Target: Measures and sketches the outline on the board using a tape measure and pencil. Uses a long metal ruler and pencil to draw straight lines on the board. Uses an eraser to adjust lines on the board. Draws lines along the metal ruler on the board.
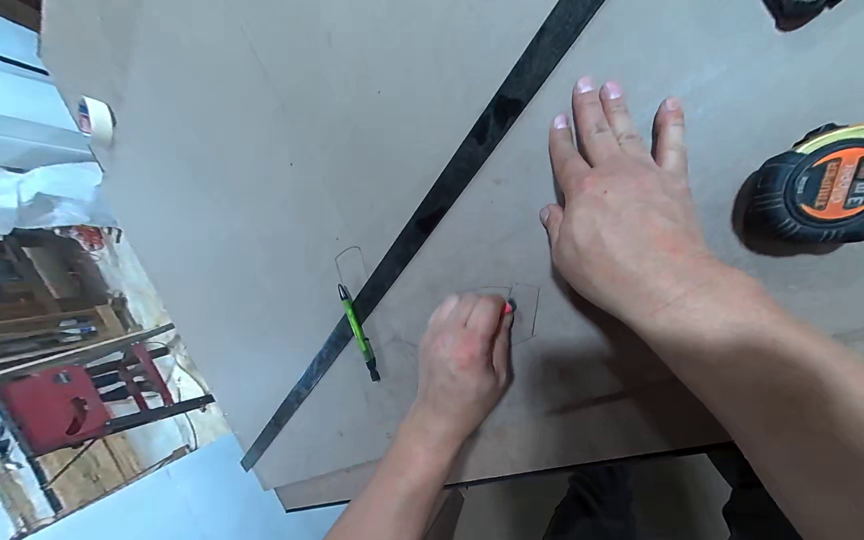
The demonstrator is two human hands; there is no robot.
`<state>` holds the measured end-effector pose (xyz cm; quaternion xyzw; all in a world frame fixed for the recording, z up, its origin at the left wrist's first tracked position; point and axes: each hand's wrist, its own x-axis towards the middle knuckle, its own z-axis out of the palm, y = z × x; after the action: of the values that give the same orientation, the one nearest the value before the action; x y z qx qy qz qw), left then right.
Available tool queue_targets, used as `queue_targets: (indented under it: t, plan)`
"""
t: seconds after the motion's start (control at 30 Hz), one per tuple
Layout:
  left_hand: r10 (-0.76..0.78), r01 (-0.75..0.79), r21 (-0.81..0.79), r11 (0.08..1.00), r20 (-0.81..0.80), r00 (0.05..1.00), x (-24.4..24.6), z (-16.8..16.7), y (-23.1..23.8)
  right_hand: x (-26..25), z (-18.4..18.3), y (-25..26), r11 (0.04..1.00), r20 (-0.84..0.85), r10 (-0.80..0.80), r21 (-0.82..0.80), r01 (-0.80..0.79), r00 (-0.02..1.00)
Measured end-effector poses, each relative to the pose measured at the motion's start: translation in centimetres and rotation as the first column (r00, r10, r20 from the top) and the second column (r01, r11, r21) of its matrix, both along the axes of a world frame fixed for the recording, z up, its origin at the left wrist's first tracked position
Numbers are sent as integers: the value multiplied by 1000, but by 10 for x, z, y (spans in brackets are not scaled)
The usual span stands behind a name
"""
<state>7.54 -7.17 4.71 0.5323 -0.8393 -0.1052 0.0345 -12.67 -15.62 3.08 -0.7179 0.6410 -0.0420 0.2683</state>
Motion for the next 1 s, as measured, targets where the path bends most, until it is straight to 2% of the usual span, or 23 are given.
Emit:
queue_targets:
  t: [0.33, 0.47, 0.6, 0.73, 0.87, 1.0]
  plan:
    - [-4, 3, 12, 1000, 34, 999, 4, 1, 0, 0, 2, -2, 1000, -9, 1, 5, -1, 1000]
    - [13, -13, -2, 1000, 7, 1000, -7, -2, -20, -1, 1, -3, 1000, 2, 14, 13, -14, 1000]
    - [12, -12, 26, 1000, -7, 1000, -2, 0, -6, -1, 1, -3, 1000, -12, 11, 1, -11, 1000]
    - [18, -18, -13, 1000, -16, 1000, -8, -5, -18, -2, -1, -4, 1000, -13, 15, 3, -15, 1000]
    - [44, -44, 13, 999, -14, 999, -4, -1, -1, 0, 1, -2, 1000, -16, 7, 1, -7, 1000]
    - [46, -45, 16, 999, -4, 999, -6, -4, -15, -4, -1, -4, 999, -13, 32, -11, -32, 999]
